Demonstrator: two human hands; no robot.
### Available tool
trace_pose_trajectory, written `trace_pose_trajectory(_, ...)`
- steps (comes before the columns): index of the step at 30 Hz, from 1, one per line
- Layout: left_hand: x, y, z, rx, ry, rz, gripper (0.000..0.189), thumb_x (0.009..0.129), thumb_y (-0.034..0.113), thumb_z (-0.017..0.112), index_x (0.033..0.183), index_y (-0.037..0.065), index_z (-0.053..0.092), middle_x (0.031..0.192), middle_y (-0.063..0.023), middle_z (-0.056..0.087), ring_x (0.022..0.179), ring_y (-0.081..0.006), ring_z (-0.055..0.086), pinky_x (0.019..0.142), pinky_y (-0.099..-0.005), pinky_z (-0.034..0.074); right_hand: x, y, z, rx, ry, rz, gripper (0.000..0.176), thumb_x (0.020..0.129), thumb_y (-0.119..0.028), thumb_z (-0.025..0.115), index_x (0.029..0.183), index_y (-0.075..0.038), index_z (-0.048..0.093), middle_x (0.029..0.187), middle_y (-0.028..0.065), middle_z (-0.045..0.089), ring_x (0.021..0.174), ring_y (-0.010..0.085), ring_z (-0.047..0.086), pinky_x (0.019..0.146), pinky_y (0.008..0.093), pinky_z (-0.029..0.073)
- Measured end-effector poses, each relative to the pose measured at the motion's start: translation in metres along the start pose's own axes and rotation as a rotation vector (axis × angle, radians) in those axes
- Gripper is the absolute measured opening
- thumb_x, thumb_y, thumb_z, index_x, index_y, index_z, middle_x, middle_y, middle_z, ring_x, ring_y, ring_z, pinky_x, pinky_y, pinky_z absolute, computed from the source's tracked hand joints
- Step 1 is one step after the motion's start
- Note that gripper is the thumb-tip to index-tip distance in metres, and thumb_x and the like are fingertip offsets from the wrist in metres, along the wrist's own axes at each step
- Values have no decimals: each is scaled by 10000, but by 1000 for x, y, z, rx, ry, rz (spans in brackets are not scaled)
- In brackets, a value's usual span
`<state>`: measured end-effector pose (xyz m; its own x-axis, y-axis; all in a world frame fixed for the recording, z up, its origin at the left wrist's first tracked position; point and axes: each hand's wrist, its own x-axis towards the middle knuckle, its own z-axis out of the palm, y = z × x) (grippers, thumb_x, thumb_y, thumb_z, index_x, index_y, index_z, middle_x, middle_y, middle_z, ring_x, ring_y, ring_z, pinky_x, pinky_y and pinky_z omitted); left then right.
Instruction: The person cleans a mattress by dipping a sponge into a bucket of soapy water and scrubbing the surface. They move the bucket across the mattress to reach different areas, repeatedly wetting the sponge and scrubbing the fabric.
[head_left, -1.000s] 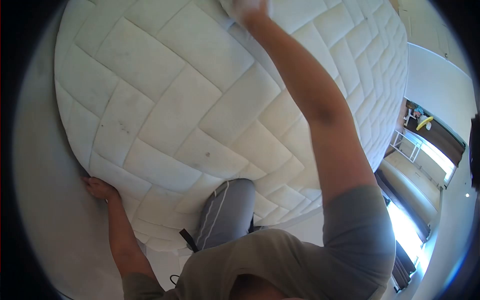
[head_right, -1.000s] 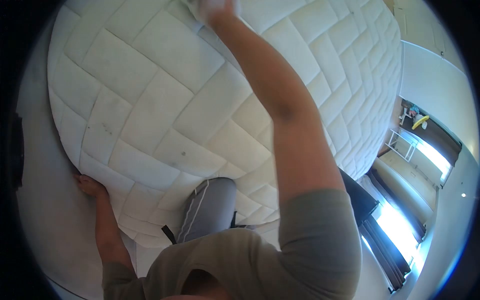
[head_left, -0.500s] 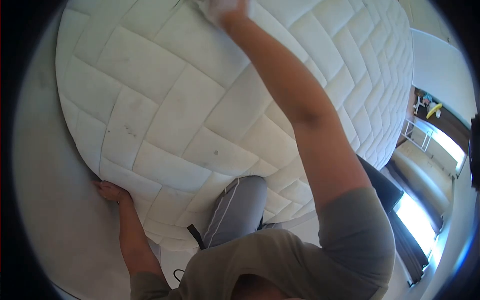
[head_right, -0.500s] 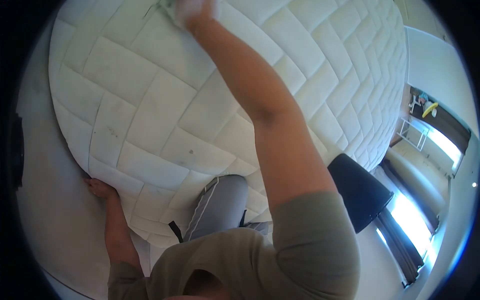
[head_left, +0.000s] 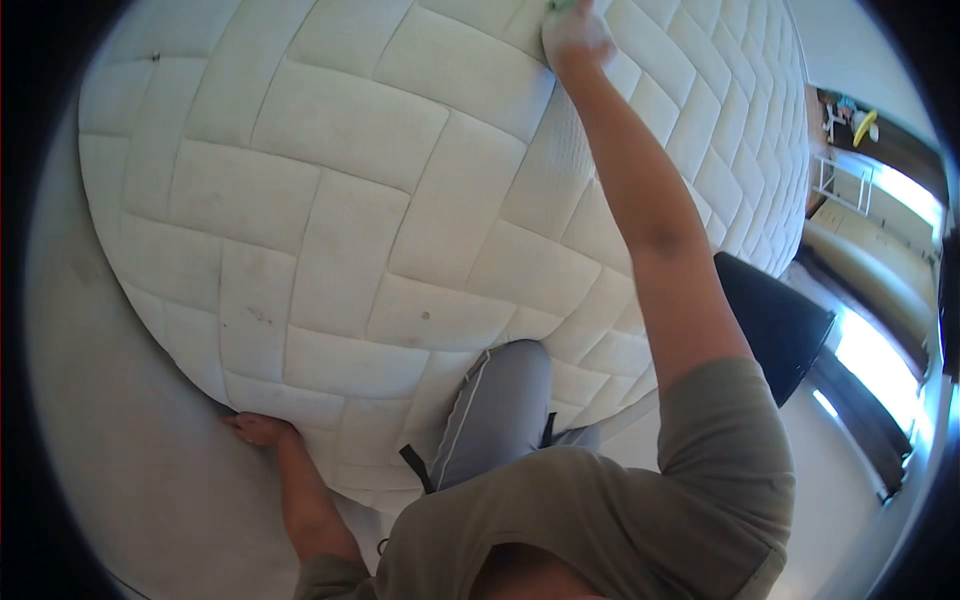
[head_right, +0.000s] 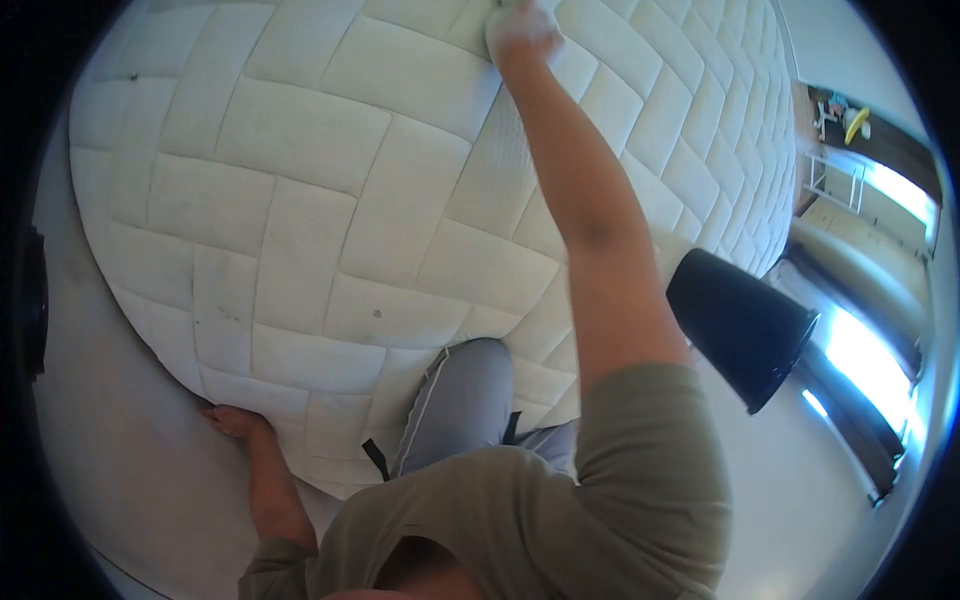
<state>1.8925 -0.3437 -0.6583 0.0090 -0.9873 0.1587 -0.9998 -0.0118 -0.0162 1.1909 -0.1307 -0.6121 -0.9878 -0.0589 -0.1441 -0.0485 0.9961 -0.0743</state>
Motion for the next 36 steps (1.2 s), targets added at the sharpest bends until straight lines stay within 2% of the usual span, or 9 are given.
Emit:
trace_pose_trajectory(2,9,12,5,0,-45,-118,526,911,379,185,1354,110,276,999,-255,481,878,-404,510,727,-490,420,32,40,82,-229,193,-225,522,849,-275,365,1313,-52,277,1004,154,600,890,296,593,773,465,409)
trace_pose_trajectory(7,5,7,12,36,-116,-176,524,907,379,158,1367,144,244,1021,-253,476,901,-399,515,726,-495,433,-243,33,-14,-111,-423,-80,599,838,-206,382,1384,-134,148,1092,178,539,962,301,549,787,512,401)
trace_pose_trajectory(9,4,15,11,36,-115,-236,522,906,392,186,1349,132,280,1096,-239,465,957,-394,514,801,-474,432,-308,62,-5,169,-149,-399,600,830,-219,389,1384,-187,160,1098,186,537,983,298,540,812,521,383)
trace_pose_trajectory(12,0,29,-6,35,-165,-221,518,908,375,178,1356,128,254,1084,-237,472,973,-399,502,811,-476,428,-221,63,-4,-50,-336,-304,598,816,-230,415,1371,-211,195,1097,179,539,998,298,533,833,506,370)
trace_pose_trajectory(18,9,-13,27,38,-30,-125,536,900,373,180,1372,122,214,1018,-233,489,921,-387,506,742,-465,434,45,30,28,282,105,-93,485,905,-345,226,1308,-95,329,1116,185,549,1081,348,482,948,525,264)
trace_pose_trajectory(26,4,18,7,125,-105,-186,536,898,368,173,1379,131,190,1010,-239,487,883,-392,520,753,-475,430,-265,80,-2,33,-279,-244,631,804,-300,468,1353,-117,214,1006,170,576,908,314,566,740,520,409)
trace_pose_trajectory(31,2,15,2,141,-140,-211,534,887,320,177,1367,89,207,1067,-241,492,968,-393,509,786,-483,426,-76,77,21,-96,372,-384,471,791,-306,484,1221,-153,366,983,156,583,956,304,547,867,548,319)
trace_pose_trajectory(33,5,3,8,46,-78,-110,529,889,321,195,1361,85,226,1079,-240,491,951,-400,522,773,-483,440,8,55,1,-55,328,-138,501,887,-321,283,1351,-132,252,1188,151,513,1090,323,478,983,516,212)
trace_pose_trajectory(36,3,9,3,-25,-92,-199,536,890,339,214,1355,74,239,1095,-243,489,932,-406,530,754,-489,448,7,94,37,92,187,-119,470,838,-282,392,1273,-125,307,1017,149,563,985,313,525,904,543,259)
